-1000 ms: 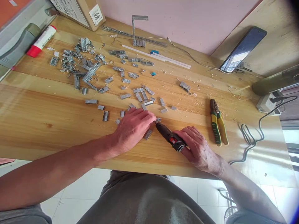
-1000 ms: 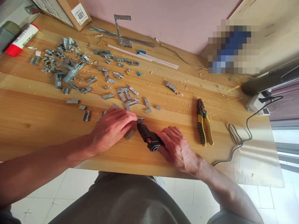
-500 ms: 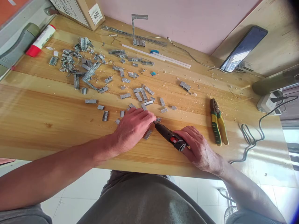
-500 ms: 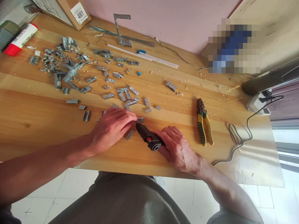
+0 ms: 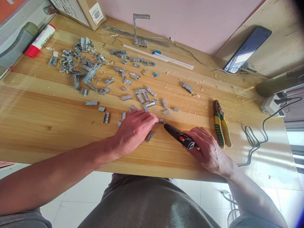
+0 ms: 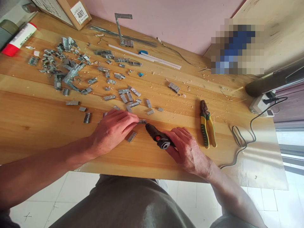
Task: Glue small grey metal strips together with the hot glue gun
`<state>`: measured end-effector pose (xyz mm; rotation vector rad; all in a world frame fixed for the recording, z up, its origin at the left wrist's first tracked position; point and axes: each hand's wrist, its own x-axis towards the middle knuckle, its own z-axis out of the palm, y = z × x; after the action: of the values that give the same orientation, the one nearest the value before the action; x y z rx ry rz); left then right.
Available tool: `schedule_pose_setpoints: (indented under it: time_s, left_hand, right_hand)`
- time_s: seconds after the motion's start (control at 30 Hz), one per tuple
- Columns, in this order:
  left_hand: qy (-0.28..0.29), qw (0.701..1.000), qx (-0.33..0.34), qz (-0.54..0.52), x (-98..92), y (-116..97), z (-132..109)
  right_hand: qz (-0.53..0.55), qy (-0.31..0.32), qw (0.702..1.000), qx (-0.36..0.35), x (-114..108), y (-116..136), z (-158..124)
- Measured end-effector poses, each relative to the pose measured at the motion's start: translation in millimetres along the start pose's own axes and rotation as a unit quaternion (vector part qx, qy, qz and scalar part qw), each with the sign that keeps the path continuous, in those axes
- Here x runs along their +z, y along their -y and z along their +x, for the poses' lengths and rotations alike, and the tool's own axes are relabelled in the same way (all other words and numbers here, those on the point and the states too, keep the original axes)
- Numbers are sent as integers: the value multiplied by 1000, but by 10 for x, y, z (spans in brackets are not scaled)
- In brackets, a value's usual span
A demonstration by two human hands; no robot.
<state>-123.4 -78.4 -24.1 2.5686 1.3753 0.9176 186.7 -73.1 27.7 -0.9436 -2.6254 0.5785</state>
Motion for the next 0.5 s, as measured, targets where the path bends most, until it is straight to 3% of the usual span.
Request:
schedule_pose_setpoints:
  time_s: [0.5]
  left_hand:
    - [11, 998, -41, -36, 0, -1, 8]
  right_hand:
    - [5, -11, 1000, 5, -9, -10, 7]
